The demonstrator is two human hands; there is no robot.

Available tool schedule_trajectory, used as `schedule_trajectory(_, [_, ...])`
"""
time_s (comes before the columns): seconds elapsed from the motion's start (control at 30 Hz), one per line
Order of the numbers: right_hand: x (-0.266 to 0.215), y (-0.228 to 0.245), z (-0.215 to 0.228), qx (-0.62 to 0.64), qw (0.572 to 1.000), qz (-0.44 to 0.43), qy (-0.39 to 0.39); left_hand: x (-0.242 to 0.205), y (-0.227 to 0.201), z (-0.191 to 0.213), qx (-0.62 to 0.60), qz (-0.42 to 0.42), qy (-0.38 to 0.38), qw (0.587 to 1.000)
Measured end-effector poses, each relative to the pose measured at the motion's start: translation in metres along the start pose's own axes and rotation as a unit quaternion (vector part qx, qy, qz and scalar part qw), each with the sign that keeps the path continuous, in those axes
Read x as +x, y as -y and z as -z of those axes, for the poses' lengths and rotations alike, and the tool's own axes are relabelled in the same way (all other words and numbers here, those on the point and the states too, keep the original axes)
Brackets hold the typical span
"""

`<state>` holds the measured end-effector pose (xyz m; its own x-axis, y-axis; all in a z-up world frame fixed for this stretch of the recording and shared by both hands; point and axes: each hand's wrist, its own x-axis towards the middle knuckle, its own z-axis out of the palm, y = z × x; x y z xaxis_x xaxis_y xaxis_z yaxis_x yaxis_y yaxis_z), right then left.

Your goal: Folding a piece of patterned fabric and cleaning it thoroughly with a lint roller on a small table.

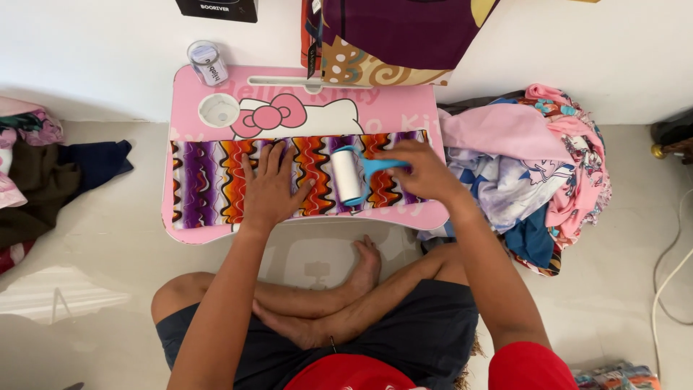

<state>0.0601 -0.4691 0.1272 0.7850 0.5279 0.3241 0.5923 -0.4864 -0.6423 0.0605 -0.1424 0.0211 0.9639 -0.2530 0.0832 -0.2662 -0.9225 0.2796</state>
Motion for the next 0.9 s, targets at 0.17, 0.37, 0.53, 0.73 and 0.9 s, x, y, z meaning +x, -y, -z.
schedule_trajectory(0.17, [-0.083,-0.034,0.046,0.0,0.988,-0.145,-0.043,-0.001,0.0,0.001,-0.011,-0.001,-0.002,1.0])
schedule_trajectory(0.37, [-0.117,0.006,0.04,-0.039,0.964,-0.231,-0.125,-0.002,0.0,0.008,-0.051,-0.004,-0.022,0.998])
schedule_trajectory(0.53, [-0.065,0.057,-0.036,-0.027,0.972,-0.164,-0.167,-0.004,0.006,0.005,-0.085,0.003,-0.032,0.996])
schedule_trajectory(0.73, [0.021,0.064,-0.06,-0.024,0.993,-0.083,-0.077,-0.004,0.009,0.008,-0.149,0.021,-0.019,0.988])
schedule_trajectory(0.9, [0.075,0.03,-0.032,-0.026,0.996,-0.071,0.049,-0.005,0.006,0.01,-0.128,0.024,-0.021,0.991])
